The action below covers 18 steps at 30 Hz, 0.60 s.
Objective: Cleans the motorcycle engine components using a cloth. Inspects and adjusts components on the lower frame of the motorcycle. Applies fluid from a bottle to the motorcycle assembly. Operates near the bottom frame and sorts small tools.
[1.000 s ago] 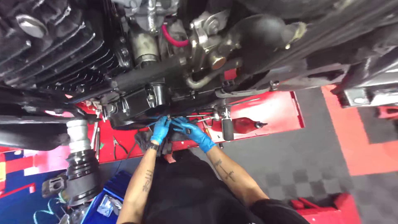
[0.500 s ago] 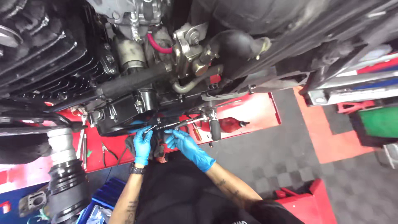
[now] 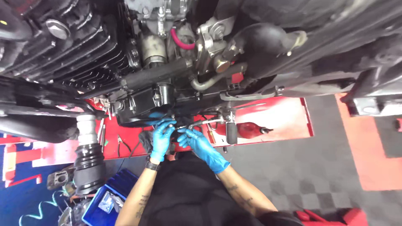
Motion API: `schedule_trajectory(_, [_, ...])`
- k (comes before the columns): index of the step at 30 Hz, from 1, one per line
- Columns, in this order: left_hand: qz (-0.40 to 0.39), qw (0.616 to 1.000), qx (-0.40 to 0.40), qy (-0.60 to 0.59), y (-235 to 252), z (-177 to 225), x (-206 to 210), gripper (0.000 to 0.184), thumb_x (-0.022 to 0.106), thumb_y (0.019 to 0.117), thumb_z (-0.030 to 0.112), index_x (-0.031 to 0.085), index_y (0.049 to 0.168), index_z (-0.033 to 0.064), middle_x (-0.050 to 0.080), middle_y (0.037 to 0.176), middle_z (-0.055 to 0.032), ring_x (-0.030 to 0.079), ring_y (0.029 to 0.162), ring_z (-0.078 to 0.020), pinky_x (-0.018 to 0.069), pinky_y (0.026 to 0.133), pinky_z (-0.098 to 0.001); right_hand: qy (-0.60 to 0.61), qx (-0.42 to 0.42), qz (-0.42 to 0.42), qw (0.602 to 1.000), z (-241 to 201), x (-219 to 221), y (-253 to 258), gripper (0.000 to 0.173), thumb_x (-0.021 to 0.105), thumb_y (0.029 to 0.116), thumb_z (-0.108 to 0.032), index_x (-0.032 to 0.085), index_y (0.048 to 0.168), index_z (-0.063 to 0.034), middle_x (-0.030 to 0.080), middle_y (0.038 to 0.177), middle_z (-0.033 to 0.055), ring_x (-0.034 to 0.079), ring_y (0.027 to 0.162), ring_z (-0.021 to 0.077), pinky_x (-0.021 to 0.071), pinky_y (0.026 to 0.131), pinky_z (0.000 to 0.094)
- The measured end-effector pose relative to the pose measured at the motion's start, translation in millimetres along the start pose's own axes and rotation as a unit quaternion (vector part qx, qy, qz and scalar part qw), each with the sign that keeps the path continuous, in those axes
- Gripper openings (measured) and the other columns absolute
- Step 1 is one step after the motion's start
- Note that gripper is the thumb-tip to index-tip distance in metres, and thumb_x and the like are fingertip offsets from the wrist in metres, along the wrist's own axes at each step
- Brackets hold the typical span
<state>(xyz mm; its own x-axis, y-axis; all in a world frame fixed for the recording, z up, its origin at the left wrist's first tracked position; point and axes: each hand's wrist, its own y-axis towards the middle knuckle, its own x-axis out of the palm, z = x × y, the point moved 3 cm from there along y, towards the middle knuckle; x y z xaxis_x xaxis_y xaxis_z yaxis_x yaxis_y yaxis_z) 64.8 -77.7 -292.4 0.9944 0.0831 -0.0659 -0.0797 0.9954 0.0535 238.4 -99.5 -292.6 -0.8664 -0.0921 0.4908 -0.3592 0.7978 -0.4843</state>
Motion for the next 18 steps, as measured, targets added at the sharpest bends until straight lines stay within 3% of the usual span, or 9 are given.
schedule_trajectory(3, [-0.016, 0.999, -0.029, -0.024, 3.6, 6.7, 7.4, 0.020, 0.061, 0.0969, -0.002, 0.071, 0.113, -0.0053, 0.076, 0.110, -0.0128, 0.072, 0.104, -0.0183, 0.0595, 0.095, -0.0337, 0.007, -0.001, -0.002, 1.000, -0.9, -0.3, -0.5, 0.040, 0.032, 0.1121, -0.022, 0.060, 0.126, 0.0031, 0.074, 0.090, 0.0106, 0.071, 0.073, 0.0176, 0.0605, 0.068, 0.0326])
schedule_trajectory(7, [0.002, 0.999, -0.039, -0.025, 5.7, 12.8, 8.1, 0.018, 0.067, 0.0927, -0.002, 0.073, 0.109, -0.0051, 0.077, 0.105, -0.0123, 0.074, 0.098, -0.0185, 0.0617, 0.090, -0.0331, 0.006, 0.002, -0.011, 1.000, -3.4, -0.6, -2.1, 0.040, 0.032, 0.1120, -0.022, 0.060, 0.127, 0.0028, 0.074, 0.089, 0.0104, 0.071, 0.072, 0.0172, 0.0605, 0.067, 0.0318])
schedule_trajectory(18, [0.006, 1.000, -0.018, -0.023, 16.4, 14.9, 8.6, 0.021, 0.067, 0.0918, -0.003, 0.071, 0.112, -0.0085, 0.076, 0.109, -0.0137, 0.073, 0.104, -0.0184, 0.0596, 0.096, -0.0322, -0.005, 0.012, -0.030, 0.999, -9.2, -1.6, -1.5, 0.042, 0.031, 0.1123, -0.021, 0.061, 0.126, 0.0040, 0.074, 0.088, 0.0095, 0.071, 0.072, 0.0163, 0.0604, 0.068, 0.0314])
